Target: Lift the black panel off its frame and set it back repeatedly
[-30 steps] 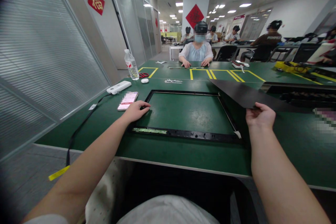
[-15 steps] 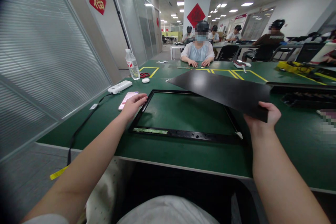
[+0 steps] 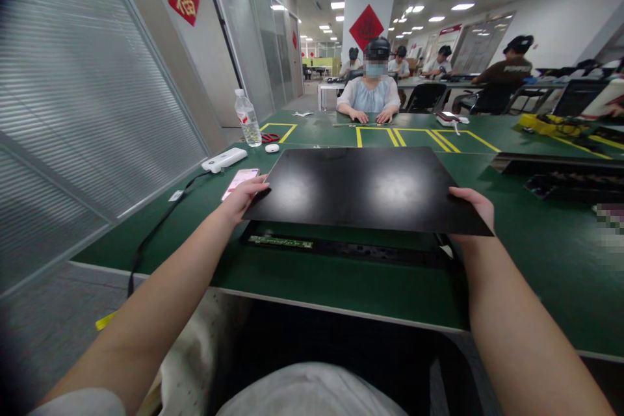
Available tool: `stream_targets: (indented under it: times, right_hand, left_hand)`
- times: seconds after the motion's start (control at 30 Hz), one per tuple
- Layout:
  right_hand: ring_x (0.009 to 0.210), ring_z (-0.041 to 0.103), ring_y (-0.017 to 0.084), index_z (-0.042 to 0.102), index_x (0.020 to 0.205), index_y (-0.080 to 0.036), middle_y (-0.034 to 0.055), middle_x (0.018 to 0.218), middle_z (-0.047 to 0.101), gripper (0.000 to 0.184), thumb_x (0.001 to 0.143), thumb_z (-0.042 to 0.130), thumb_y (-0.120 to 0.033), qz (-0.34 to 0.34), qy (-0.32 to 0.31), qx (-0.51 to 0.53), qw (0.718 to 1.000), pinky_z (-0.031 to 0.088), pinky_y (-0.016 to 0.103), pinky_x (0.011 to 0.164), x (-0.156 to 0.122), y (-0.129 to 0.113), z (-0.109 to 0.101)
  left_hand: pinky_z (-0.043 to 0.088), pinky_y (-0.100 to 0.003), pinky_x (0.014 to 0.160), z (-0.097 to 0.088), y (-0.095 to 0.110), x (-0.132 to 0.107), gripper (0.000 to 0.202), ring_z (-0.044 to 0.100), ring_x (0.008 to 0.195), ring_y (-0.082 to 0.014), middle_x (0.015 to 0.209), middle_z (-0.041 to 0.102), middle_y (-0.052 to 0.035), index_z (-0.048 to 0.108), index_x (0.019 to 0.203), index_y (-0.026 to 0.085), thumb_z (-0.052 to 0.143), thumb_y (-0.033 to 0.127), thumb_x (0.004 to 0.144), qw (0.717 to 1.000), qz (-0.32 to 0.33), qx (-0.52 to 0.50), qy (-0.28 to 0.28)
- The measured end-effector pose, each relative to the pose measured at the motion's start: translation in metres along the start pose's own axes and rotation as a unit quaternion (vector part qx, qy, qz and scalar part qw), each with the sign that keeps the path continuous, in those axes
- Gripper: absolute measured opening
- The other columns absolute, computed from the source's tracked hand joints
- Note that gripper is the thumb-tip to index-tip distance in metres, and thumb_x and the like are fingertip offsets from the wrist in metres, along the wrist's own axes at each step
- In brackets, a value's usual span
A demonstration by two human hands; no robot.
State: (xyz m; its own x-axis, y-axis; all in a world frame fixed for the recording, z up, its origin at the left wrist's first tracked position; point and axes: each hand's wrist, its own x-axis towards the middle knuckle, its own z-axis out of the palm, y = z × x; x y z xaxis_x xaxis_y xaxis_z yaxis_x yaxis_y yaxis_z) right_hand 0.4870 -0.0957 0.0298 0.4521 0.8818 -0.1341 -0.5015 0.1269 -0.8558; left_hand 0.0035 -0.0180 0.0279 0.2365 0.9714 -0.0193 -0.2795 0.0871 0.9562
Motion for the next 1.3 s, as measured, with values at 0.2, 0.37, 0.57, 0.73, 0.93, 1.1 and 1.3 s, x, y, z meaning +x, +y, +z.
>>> stream_targets:
  times: [0.2,0.37,0.57,0.73,0.93,1.1,1.3]
  right_hand:
    - [0.085,0.077,0.033,0.073,0.088,-0.022,0.0096,0.078,0.078,0.02,0.068,0.067,-0.024,0.099,-0.027,-0.117,0.988,0.065,0.045,0.076,-0.01,0.004,0.008]
    - [0.081,0.075,0.028,0.075,0.091,-0.019,0.0146,0.089,0.08,0.022,0.076,0.061,-0.027,0.121,-0.037,-0.175,0.976,0.062,0.037,0.067,-0.005,0.003,0.005]
    - [0.077,0.073,0.022,0.076,0.101,-0.022,0.0139,0.092,0.08,0.026,0.082,0.058,-0.025,0.095,-0.011,-0.21,0.973,0.056,0.03,0.058,0.007,0.003,-0.003]
    - [0.08,0.076,0.025,0.071,0.101,-0.024,0.0137,0.087,0.08,0.022,0.085,0.056,-0.028,0.084,0.015,-0.259,0.962,0.058,0.032,0.058,0.004,0.005,-0.001]
    - [0.079,0.077,0.025,0.068,0.101,-0.022,0.0151,0.086,0.08,0.021,0.085,0.057,-0.028,0.085,0.017,-0.276,0.957,0.057,0.03,0.055,0.004,0.005,-0.002]
    - [0.074,0.075,0.022,0.067,0.098,-0.023,0.0149,0.088,0.08,0.017,0.084,0.057,-0.026,0.071,0.027,-0.29,0.954,0.052,0.026,0.049,0.008,0.003,-0.006]
    - [0.047,0.052,0.014,0.066,0.093,-0.024,0.0135,0.08,0.079,0.013,0.082,0.06,-0.028,0.057,0.038,-0.307,0.949,0.036,0.024,0.036,0.014,0.006,-0.01]
  left_hand:
    - [0.059,-0.032,0.068,-0.008,0.006,0.004,0.045,0.08,0.084,-0.0297,0.091,0.085,-0.0092,0.08,0.113,0.011,0.078,0.018,0.068,0.997,0.054,-0.045,0.019]
    - [0.062,-0.038,0.087,-0.008,0.008,0.004,0.042,0.08,0.098,-0.0324,0.097,0.085,-0.0089,0.08,0.109,0.011,0.078,0.019,0.068,0.992,0.098,-0.071,0.031]
    - [0.061,-0.033,0.085,-0.008,0.009,0.003,0.032,0.078,0.087,-0.0253,0.087,0.083,-0.0055,0.08,0.1,0.013,0.077,0.017,0.068,0.989,0.111,-0.091,0.045]
    - [0.06,-0.03,0.078,-0.007,0.008,0.003,0.029,0.074,0.074,-0.02,0.084,0.082,-0.0042,0.08,0.096,0.013,0.076,0.015,0.068,0.989,0.105,-0.094,0.051]
    - [0.061,-0.033,0.078,-0.006,0.008,0.004,0.027,0.076,0.078,-0.0235,0.082,0.082,-0.0045,0.08,0.094,0.014,0.075,0.015,0.068,0.99,0.1,-0.085,0.059]
    - [0.061,-0.031,0.071,-0.004,0.004,0.006,0.017,0.074,0.068,-0.0215,0.072,0.079,-0.001,0.077,0.081,0.017,0.078,0.015,0.063,0.99,0.102,-0.075,0.069]
    - [0.059,-0.03,0.068,-0.002,0.001,0.008,0.024,0.073,0.064,-0.0203,0.074,0.08,-0.0034,0.079,0.084,0.014,0.08,0.015,0.06,0.993,0.082,-0.056,0.064]
